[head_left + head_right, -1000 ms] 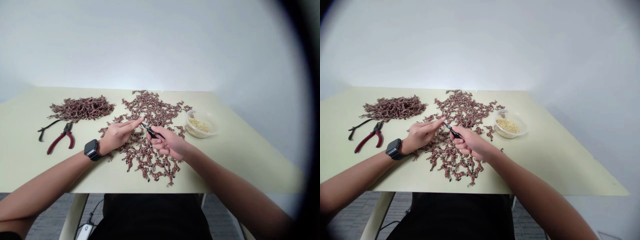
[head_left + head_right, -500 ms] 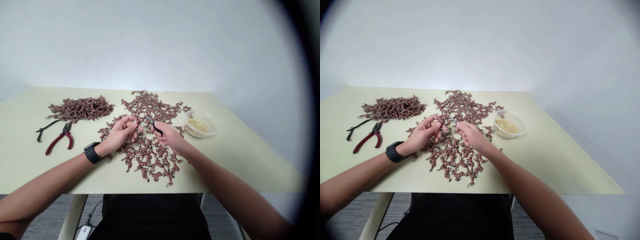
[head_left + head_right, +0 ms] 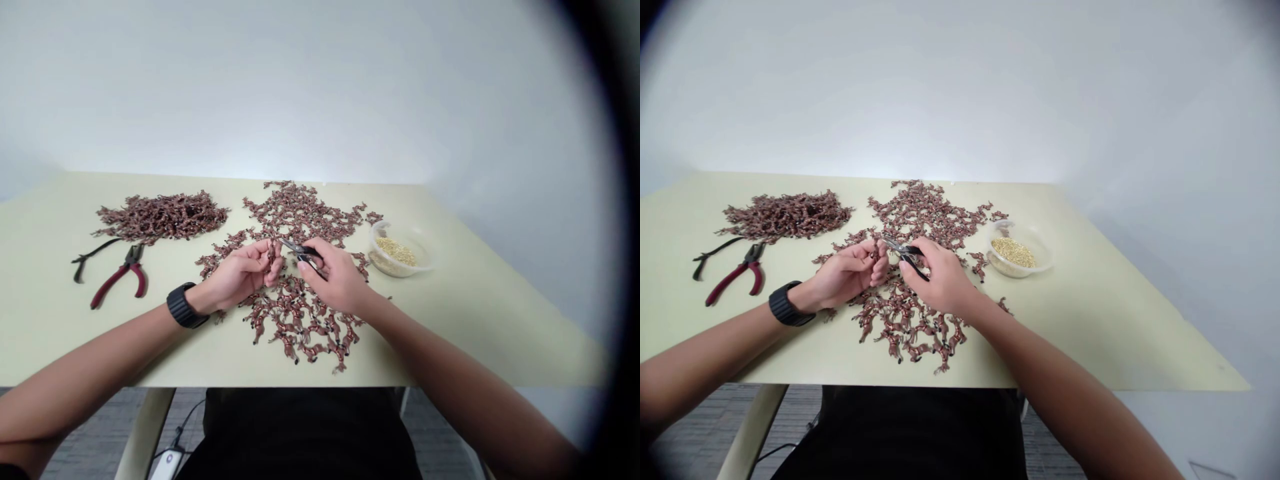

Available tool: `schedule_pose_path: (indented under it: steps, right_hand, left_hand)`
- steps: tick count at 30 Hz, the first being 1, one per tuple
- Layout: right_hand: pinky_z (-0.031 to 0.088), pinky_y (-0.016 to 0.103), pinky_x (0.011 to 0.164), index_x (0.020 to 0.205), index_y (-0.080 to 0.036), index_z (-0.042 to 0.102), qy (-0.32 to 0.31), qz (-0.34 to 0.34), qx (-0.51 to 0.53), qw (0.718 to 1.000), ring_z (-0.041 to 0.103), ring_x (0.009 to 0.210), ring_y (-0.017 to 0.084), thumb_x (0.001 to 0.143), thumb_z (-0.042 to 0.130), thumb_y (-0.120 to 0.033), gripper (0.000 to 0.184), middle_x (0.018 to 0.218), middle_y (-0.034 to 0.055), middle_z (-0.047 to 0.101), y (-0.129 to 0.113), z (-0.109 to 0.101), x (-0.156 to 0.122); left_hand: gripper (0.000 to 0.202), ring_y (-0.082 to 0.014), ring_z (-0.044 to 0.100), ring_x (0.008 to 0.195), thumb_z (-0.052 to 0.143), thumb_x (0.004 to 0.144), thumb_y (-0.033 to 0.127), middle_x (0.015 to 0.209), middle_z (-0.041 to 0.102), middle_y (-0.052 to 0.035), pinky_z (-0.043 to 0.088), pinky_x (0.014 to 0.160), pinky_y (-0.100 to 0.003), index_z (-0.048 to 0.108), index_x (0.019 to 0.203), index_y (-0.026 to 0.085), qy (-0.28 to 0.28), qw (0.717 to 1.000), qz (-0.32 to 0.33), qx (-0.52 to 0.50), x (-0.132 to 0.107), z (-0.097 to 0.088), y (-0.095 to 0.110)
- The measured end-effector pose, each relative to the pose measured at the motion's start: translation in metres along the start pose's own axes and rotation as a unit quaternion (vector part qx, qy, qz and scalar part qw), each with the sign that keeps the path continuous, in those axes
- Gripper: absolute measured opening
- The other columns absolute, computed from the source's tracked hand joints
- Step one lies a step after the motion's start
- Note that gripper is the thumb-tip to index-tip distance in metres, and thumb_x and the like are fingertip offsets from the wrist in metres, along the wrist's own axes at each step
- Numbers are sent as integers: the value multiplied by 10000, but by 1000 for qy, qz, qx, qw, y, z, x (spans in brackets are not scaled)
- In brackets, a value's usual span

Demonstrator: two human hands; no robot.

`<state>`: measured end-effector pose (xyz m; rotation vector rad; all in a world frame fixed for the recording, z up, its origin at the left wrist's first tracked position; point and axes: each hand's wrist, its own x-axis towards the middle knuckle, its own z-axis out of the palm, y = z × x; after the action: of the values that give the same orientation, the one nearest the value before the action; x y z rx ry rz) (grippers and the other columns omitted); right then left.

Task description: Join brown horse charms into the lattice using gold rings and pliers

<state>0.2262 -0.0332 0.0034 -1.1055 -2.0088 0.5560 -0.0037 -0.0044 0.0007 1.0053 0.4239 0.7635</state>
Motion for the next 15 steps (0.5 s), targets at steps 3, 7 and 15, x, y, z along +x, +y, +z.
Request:
schedule_pose_path:
  steps: [3, 7, 15]
  right_hand:
    - [382, 301, 648, 1115, -200, 576, -7, -37, -18, 999, 487, 700, 152, 961, 551, -383, 240, 862, 21, 572, 1, 1, 0]
    - [397, 309, 663, 1153, -203, 563, -18, -59, -16, 998, 491, 723, 154, 955, 565, -380, 266, 916, 32, 583, 5, 0, 1]
    - [405, 315, 672, 1173, -212, 555, -20, -70, -17, 997, 502, 747, 159, 962, 566, -372, 265, 930, 33, 585, 7, 0, 0]
  left_hand:
    - [33, -136, 524, 671, 590, 934, 143, 784, 553, -33, 425, 661, -277, 616, 953, 147, -18, 999, -20, -28, -3, 3, 1]
    - [60, -135, 519, 664, 569, 933, 117, 759, 535, -28, 420, 659, -278, 624, 919, 137, -34, 997, -34, -65, -5, 5, 3]
    - [52, -129, 503, 638, 604, 894, 98, 725, 526, -23, 424, 640, -269, 645, 891, 129, -37, 994, -40, -91, -5, 9, 7]
